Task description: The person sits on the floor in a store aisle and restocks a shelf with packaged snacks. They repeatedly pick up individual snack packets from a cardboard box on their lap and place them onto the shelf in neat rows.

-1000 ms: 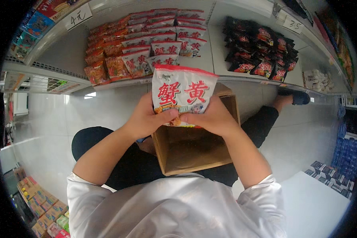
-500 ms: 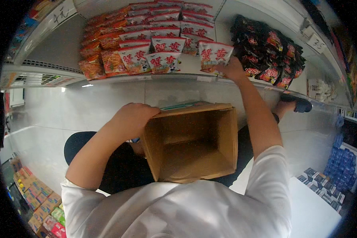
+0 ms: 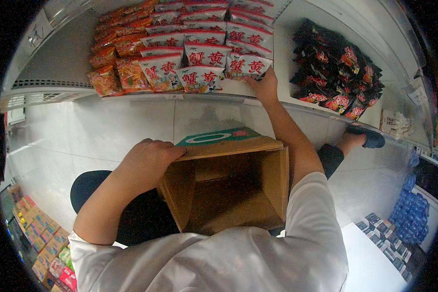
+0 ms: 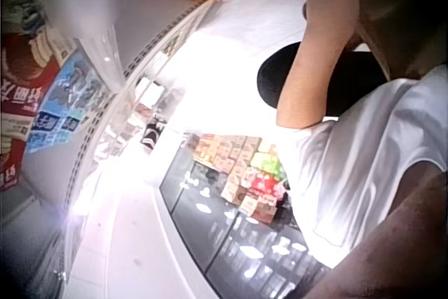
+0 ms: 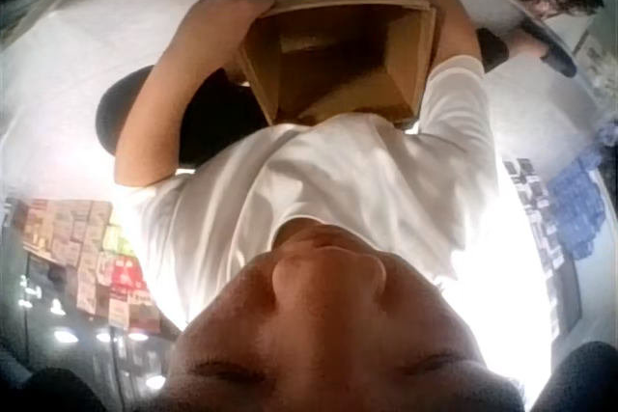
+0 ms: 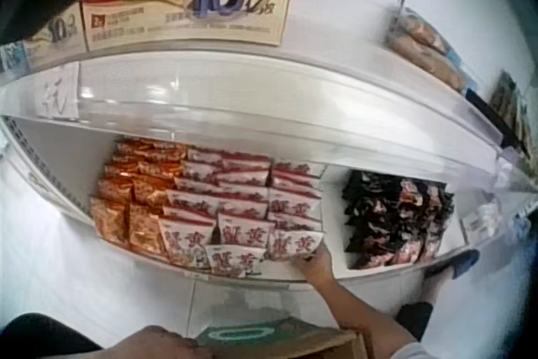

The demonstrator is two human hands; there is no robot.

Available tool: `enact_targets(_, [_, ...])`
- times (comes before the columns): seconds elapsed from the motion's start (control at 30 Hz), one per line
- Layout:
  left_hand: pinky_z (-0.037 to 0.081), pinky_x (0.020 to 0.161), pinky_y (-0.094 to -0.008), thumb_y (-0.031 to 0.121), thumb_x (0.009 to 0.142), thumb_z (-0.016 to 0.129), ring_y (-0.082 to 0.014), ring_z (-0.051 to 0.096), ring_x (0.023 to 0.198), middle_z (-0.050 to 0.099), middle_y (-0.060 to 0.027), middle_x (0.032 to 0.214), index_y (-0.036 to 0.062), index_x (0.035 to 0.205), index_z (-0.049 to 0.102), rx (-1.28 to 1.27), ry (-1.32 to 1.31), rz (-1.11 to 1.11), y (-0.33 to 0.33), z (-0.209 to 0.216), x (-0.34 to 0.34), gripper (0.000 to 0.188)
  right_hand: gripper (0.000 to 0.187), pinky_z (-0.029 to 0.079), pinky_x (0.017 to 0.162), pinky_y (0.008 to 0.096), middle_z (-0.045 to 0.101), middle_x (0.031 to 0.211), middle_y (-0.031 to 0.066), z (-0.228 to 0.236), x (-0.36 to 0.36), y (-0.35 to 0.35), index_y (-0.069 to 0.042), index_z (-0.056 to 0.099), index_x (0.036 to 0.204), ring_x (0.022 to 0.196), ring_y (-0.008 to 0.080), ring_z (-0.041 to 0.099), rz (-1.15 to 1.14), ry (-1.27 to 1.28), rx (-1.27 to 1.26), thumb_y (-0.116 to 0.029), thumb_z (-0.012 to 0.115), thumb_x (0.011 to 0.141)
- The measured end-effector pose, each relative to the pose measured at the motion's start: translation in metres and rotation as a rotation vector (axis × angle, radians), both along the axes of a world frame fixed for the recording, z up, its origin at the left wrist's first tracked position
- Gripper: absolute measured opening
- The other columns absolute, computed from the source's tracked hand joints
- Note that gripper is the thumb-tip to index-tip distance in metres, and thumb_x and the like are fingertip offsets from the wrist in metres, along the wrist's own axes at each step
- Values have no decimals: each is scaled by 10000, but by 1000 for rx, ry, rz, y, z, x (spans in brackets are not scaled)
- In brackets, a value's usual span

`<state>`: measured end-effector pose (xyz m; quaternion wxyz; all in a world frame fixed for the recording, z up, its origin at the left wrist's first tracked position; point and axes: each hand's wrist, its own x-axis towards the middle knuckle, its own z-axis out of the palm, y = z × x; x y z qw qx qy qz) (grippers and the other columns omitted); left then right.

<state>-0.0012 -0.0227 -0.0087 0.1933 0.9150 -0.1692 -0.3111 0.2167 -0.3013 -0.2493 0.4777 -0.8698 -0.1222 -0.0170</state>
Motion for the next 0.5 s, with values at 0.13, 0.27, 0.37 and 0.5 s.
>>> enact_targets(0.13, [517, 834, -443, 11, 784, 588, -347, 654, 963, 678, -142, 971, 61, 1114, 626, 12, 0, -41, 1, 1, 4, 336, 486, 550, 810, 365, 699, 1013, 167, 1, 8, -7, 4, 572, 1079, 932, 253, 694, 6, 78, -190, -162, 862, 727])
enact_targets(0.27, [527, 834, -452, 16, 776, 603, -350, 652, 984, 682, -152, 987, 66, 1063, 630, 4, -43, -61, 3, -1, 4, 292, 451, 551, 812, 346, 696, 1041, 131, 4, -4, -25, 14, 565, 1156, 910, 236, 692, 3, 160, -29, -104, 793, 785])
enact_targets(0.37, [534, 835, -463, 23, 764, 631, -349, 650, 1008, 685, -153, 1006, 84, 1087, 640, 31, -41, -60, 2, -15, 3, 329, 398, 547, 805, 363, 691, 1057, 135, 28, -30, -54, 5, 581, 1168, 913, 253, 682, -97, 329, 233, -146, 754, 842])
enact_targets(0.5, [534, 832, -478, 19, 773, 637, -353, 639, 1051, 683, -157, 1027, 93, 1122, 648, 32, -62, -42, -5, -12, -1, 357, 331, 520, 873, 386, 650, 1163, 104, 135, -112, -71, -41, 589, 1202, 1054, 214, 627, -234, 747, 713, -273, 608, 967])
